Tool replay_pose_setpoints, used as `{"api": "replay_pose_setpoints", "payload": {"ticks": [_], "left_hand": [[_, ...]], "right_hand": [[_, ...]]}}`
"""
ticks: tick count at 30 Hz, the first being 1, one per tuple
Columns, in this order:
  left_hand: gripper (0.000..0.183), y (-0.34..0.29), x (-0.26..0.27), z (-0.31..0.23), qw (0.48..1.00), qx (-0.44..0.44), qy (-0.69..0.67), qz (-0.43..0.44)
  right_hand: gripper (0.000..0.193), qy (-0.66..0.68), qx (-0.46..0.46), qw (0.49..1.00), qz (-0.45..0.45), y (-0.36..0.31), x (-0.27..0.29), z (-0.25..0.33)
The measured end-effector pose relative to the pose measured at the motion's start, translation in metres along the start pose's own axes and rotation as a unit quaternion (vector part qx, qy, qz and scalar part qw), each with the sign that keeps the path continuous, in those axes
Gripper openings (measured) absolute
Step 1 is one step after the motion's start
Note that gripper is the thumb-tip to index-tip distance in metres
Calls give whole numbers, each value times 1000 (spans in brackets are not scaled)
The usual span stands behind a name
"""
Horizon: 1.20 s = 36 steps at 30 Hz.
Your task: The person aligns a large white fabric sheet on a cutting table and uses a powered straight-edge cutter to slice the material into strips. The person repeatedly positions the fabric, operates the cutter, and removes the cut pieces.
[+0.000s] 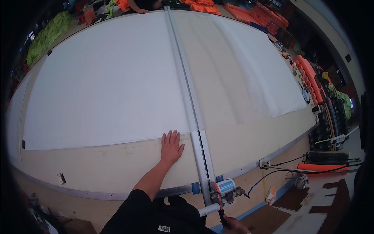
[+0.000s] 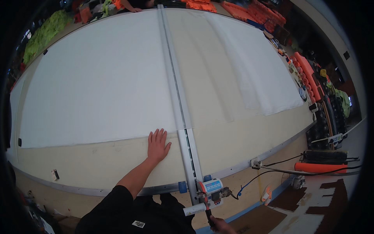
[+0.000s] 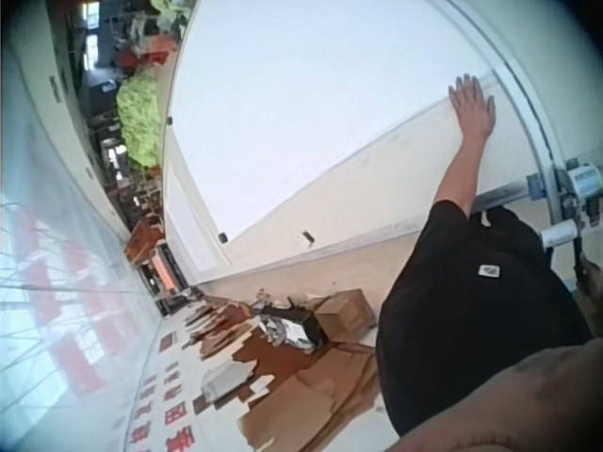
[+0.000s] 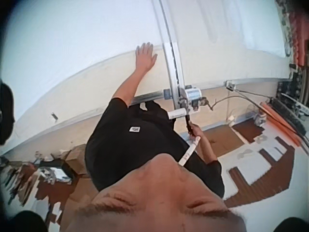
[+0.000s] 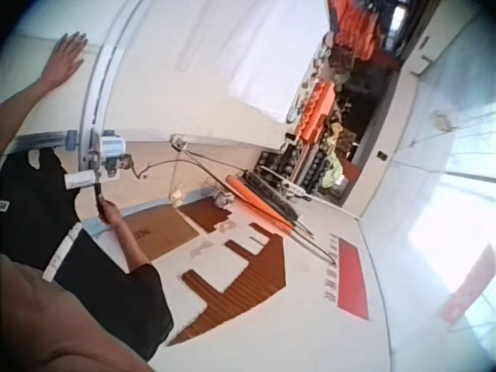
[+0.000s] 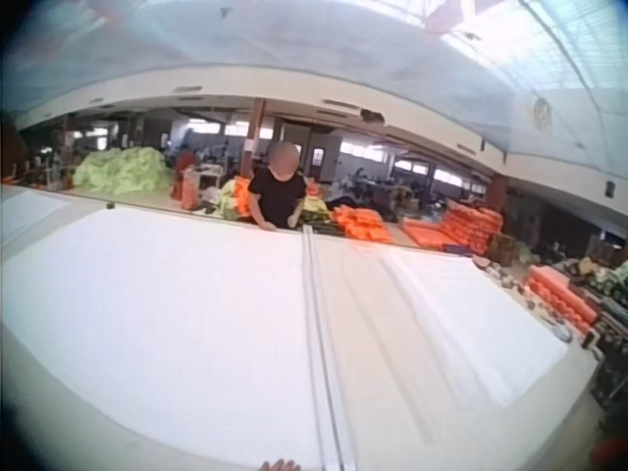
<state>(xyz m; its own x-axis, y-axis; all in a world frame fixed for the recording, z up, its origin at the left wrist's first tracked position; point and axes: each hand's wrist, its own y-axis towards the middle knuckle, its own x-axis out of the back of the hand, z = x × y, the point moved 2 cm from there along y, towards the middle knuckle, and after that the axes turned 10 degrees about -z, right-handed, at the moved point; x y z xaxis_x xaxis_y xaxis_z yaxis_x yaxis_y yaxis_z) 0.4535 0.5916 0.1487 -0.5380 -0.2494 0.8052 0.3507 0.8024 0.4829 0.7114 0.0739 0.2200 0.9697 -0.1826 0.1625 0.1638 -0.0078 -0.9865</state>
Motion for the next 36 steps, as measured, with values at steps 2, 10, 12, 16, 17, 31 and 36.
{"api": "replay_pose_setpoints", "payload": {"ticks": [2,10,12,16,17,31,36], "left_hand": [[62,-2,3,4,1000,9,-2,5],[62,-3,3,5,999,15,-25,15],[63,-1,2,4,1000,10,-27,-5],[62,1,4,-1,1000,2,-27,-3],[62,-2,6,4,1000,4,-14,-2],[63,-3,6,2,1000,-3,11,-15],[63,-5,3,1,1000,16,9,17]], "right_hand": [[48,30,10,999,2,-34,-19,57],[45,115,380,915,-67,-64,-99,470],[45,178,496,845,-87,-80,-131,558],[47,119,623,773,-13,-141,-187,612],[45,28,668,743,-35,-154,-206,599],[37,-245,679,652,-231,-55,-128,468],[39,-246,649,689,-209,-54,-135,463]]}}
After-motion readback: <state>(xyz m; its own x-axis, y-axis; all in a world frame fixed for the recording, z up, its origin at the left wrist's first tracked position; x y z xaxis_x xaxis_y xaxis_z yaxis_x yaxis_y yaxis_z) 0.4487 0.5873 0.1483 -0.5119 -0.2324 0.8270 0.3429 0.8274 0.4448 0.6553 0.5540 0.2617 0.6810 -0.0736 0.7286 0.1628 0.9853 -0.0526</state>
